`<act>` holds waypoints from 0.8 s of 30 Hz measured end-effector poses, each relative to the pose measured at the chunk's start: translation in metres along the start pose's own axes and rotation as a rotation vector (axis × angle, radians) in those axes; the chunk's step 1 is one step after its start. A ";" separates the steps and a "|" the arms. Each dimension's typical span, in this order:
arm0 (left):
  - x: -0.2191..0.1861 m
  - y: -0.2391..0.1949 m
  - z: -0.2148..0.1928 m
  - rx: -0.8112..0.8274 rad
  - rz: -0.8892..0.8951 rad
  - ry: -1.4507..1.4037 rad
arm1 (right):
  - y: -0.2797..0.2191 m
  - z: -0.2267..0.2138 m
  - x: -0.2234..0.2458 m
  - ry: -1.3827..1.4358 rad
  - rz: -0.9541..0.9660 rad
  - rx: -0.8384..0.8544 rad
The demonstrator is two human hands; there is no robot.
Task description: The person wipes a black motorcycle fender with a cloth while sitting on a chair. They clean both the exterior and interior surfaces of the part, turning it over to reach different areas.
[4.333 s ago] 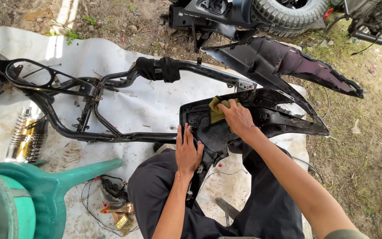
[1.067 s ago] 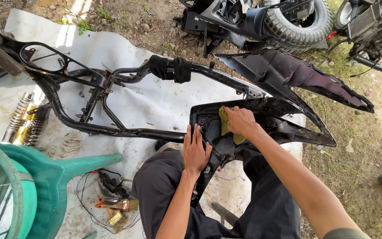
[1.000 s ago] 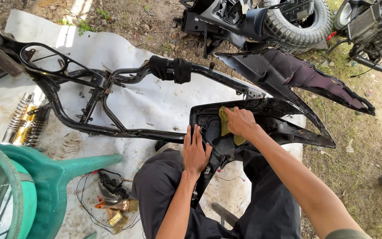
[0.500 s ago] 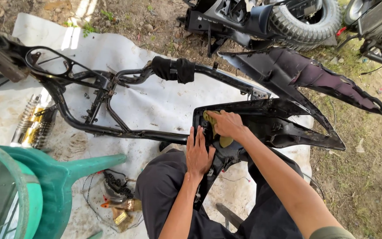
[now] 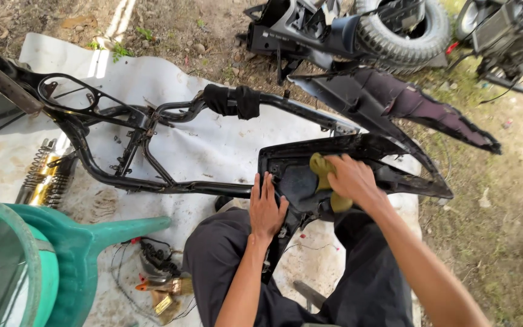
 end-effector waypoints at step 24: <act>-0.041 -0.098 -0.015 0.211 -0.115 -0.088 | -0.132 0.078 0.000 0.637 0.014 -0.305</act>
Point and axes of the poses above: each hand's wrist, its own y-axis towards the middle knuckle, its own z-axis out of the palm, x = y × z, the point moved 10 cm from there along y, towards the middle knuckle, and after that the axes turned 1 degree about x, right-handed, at the moved point
